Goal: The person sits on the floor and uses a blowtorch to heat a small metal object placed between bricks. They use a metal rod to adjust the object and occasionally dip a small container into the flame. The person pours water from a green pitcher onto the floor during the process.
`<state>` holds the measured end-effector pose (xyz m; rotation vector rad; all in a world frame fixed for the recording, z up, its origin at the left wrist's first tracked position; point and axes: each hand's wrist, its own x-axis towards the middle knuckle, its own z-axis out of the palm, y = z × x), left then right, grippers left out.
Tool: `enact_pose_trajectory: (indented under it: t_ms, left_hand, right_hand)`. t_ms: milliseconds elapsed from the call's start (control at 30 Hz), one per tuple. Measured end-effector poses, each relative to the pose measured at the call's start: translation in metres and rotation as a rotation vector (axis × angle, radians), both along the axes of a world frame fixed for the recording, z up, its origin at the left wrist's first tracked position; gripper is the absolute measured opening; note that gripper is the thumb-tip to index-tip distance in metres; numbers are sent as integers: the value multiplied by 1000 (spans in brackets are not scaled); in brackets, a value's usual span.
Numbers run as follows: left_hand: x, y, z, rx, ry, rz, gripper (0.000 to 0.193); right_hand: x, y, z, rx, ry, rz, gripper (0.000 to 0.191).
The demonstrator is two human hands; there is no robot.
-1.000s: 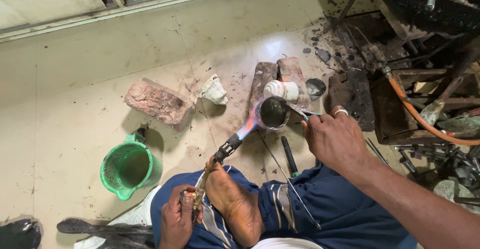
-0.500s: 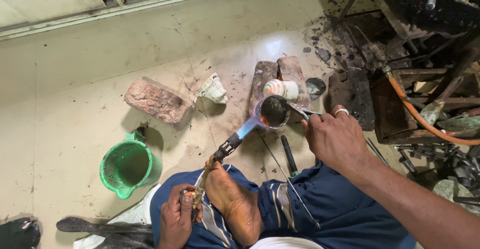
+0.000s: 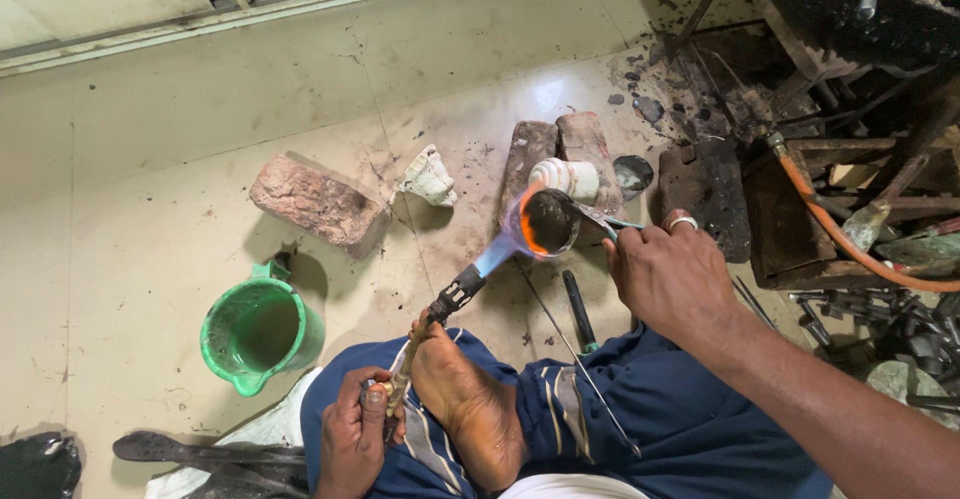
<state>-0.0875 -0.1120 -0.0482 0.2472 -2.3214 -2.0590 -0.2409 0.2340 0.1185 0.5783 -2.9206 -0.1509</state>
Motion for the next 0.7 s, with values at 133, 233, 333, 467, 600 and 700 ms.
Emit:
enact_pose_trajectory:
  t_ms: [133,233,333,467,600,700]
  left_hand:
    - [0,1,0,8,0,4,27]
    - [-1,0,-2,-20,32,-7,26]
    - [-4,-1,-3,3,37,-6,24]
    - [-11,0,-5,4,-27,-3,24]
    - [-13,0,-5,-30,-51,12,24]
    - [-15,-2,-3,-56,-59,8,25]
  right_hand:
    - [1,0,0,10,-5,-5,39]
    - [-1,-1,5,21,-27,-23,41]
    - [-10,-4,14,60,-79,-72,43]
    - [-26,-11,27,232,-251,-89,42]
    - [-24,-21,30,231,-255,-8,42]
    - [-26,-24,31,261,-296,-27,41]
